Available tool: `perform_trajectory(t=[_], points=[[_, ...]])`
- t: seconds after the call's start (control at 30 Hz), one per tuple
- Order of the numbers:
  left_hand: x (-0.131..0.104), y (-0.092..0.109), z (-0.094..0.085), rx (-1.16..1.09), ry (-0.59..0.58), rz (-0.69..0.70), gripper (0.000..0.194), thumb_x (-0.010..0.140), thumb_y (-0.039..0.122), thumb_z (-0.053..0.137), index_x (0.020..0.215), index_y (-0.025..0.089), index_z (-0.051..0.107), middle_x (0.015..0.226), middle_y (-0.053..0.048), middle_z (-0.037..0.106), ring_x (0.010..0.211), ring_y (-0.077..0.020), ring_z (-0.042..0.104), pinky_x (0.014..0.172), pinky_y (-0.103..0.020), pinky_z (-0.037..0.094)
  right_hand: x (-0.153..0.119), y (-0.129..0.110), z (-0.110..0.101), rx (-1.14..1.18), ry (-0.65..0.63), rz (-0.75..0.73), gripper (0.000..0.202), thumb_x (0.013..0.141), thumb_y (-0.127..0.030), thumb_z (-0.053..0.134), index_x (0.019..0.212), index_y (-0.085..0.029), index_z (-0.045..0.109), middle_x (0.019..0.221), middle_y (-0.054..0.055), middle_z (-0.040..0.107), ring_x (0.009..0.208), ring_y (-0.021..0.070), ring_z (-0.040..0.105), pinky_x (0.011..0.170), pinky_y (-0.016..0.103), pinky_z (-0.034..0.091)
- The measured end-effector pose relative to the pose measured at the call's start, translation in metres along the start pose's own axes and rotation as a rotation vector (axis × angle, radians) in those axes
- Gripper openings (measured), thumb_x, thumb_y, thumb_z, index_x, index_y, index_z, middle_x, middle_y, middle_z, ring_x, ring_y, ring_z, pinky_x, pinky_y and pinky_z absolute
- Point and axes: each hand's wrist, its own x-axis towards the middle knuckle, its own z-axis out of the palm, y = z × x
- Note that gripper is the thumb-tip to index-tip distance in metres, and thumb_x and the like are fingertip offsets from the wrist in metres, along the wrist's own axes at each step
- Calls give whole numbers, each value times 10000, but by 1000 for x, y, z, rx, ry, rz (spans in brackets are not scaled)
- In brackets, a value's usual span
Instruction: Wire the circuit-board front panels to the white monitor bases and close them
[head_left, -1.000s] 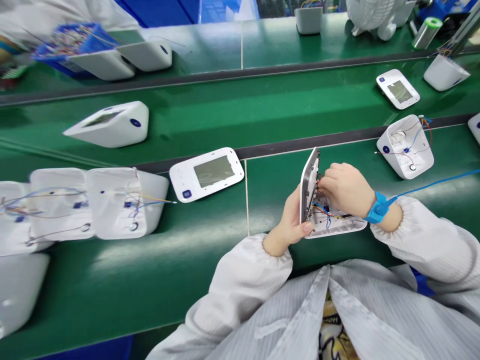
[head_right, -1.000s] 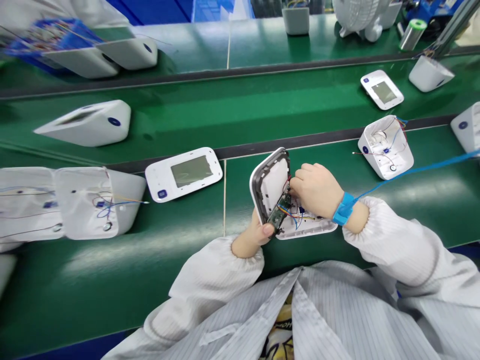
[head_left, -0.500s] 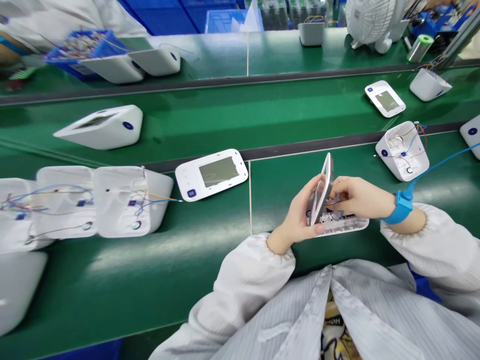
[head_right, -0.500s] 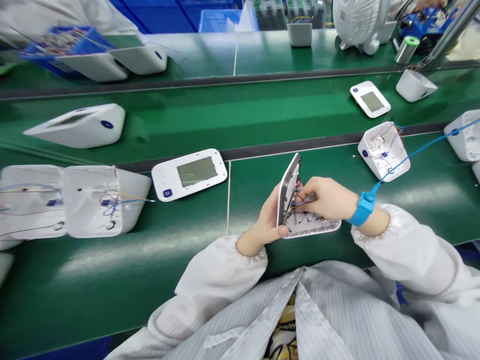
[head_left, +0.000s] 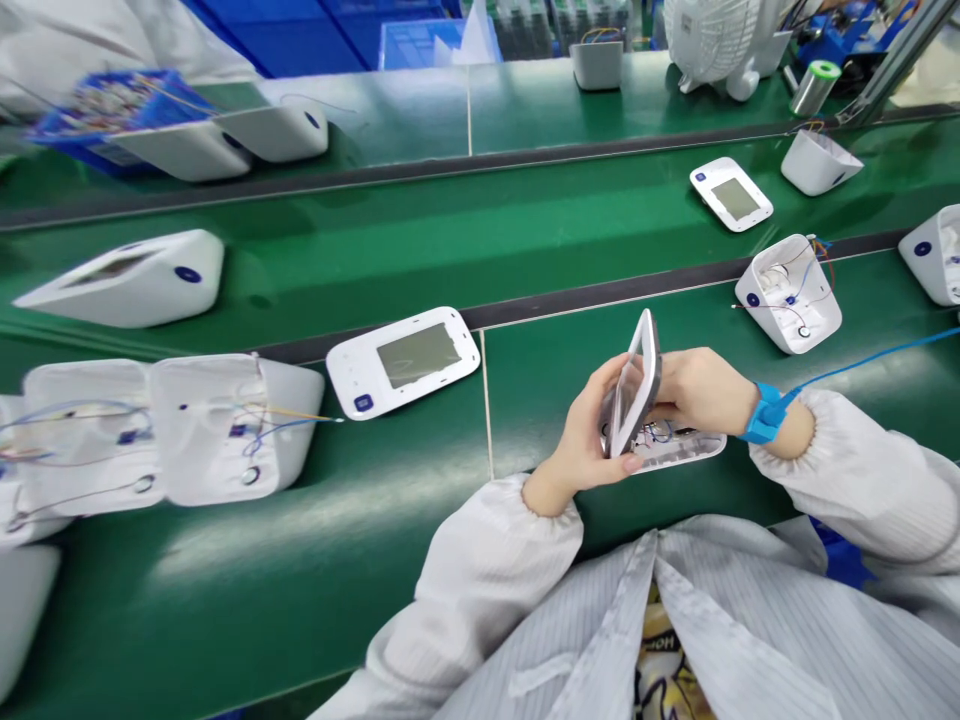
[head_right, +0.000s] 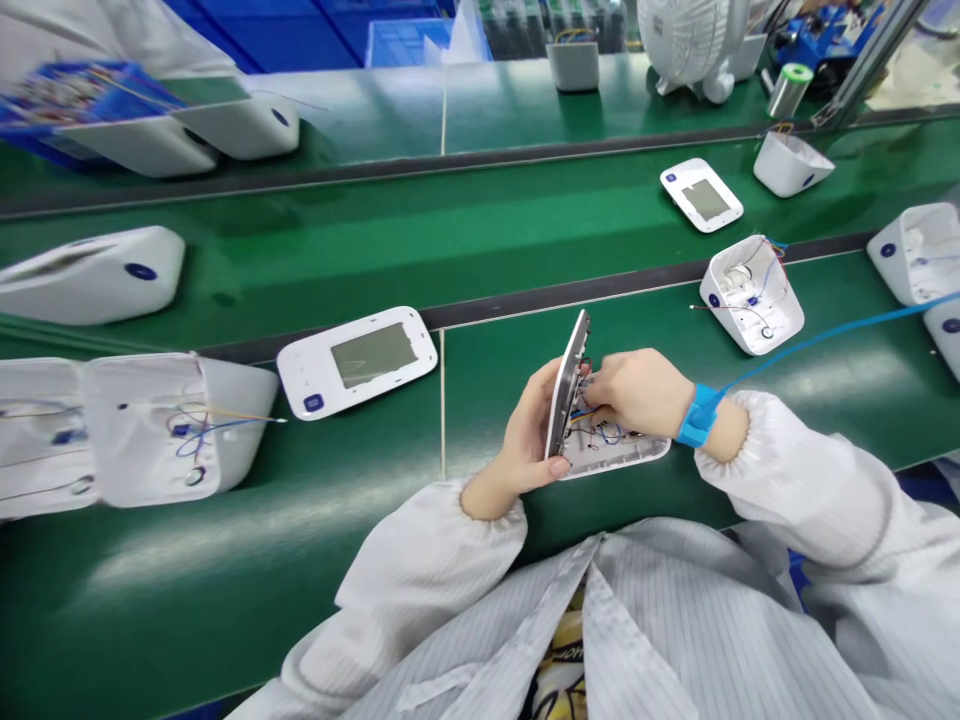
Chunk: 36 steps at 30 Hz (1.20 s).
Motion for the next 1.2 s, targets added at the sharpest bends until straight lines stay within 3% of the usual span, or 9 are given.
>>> perform_trajectory(t=[0.1, 0.2, 0.47, 0.67, 0.77, 0.83, 0.93, 1.03, 1.2], points=[[0, 1, 0, 59, -8, -13, 972, 712, 670, 734, 1496, 230, 364, 1396, -167, 520, 1253, -358, 560, 1080, -514, 442, -1, 4, 3, -161, 81, 7, 172, 930, -227, 613, 816, -193, 737, 938, 102, 701, 962, 254, 550, 748, 363, 359], [1, 4, 2, 145, -12, 21, 943, 712, 630, 749, 1480, 236, 368, 1365, -158, 520, 1220, -340, 572, 1054, -497, 461, -3, 4, 6, -264, 120, 165, 182, 929, -226, 597, 794, -174, 708, 1015, 149, 673, 1054, 304, 504, 760, 397, 329], [-2, 28, 4, 679, -136, 65, 910, 716, 407, 774, 1494, 248, 330, 1460, -196, 390, 1320, -395, 472, 1053, -571, 433, -2, 7, 10, -94, 103, 312, 210, 943, -288, 555, 1049, -161, 685, 1173, 160, 680, 1157, 327, 531, 791, 394, 388], [-5, 38, -2, 898, -429, -21, 1056, 686, 580, 808, 1543, 243, 292, 1514, -239, 322, 1373, -472, 401, 1073, -630, 403, -32, 42, -26, 352, -47, 200, 240, 896, -232, 569, 1035, -230, 764, 1249, 47, 712, 1180, 252, 632, 950, 392, 513], [-3, 40, 2, 982, -500, -88, 1113, 652, 612, 830, 1549, 244, 283, 1570, -267, 270, 1394, -494, 379, 1081, -648, 382, -58, 48, -30, 628, 157, 466, 335, 950, -434, 536, 1107, -246, 764, 1207, 52, 739, 1123, 253, 685, 906, 405, 569], [2, 39, 6, 1012, -513, -125, 1200, 629, 627, 836, 1572, 223, 215, 1602, -289, 220, 1427, -505, 339, 1104, -667, 337, -72, 42, -20, 783, 185, 636, 469, 938, -592, 511, 1078, -232, 778, 1054, 77, 781, 971, 263, 736, 796, 409, 607], [11, 32, 14, 1004, -501, -136, 1329, 581, 775, 763, 1588, 166, 145, 1607, -317, 203, 1437, -527, 303, 1112, -702, 273, -88, 24, 2, 912, 167, 708, 590, 885, -728, 511, 952, -224, 811, 925, 83, 792, 877, 287, 749, 778, 436, 621], [18, 25, 22, 993, -443, -171, 1316, 581, 795, 731, 1587, 158, 171, 1576, -290, 295, 1376, -502, 381, 1064, -645, 342, -97, 1, 24, 945, 338, 758, 599, 903, -716, 505, 1089, -221, 788, 1073, 91, 779, 1015, 313, 728, 909, 492, 598], [1, 29, 47, 1127, -119, -351, 1268, 614, 777, 724, 1575, 125, 213, 1532, -299, 358, 1309, -487, 441, 991, -599, 400, -92, -27, 62, 746, 567, 769, 669, 836, -572, 690, 1410, -245, 582, 1383, 109, 645, 1247, 333, 615, 1050, 541, 507]])
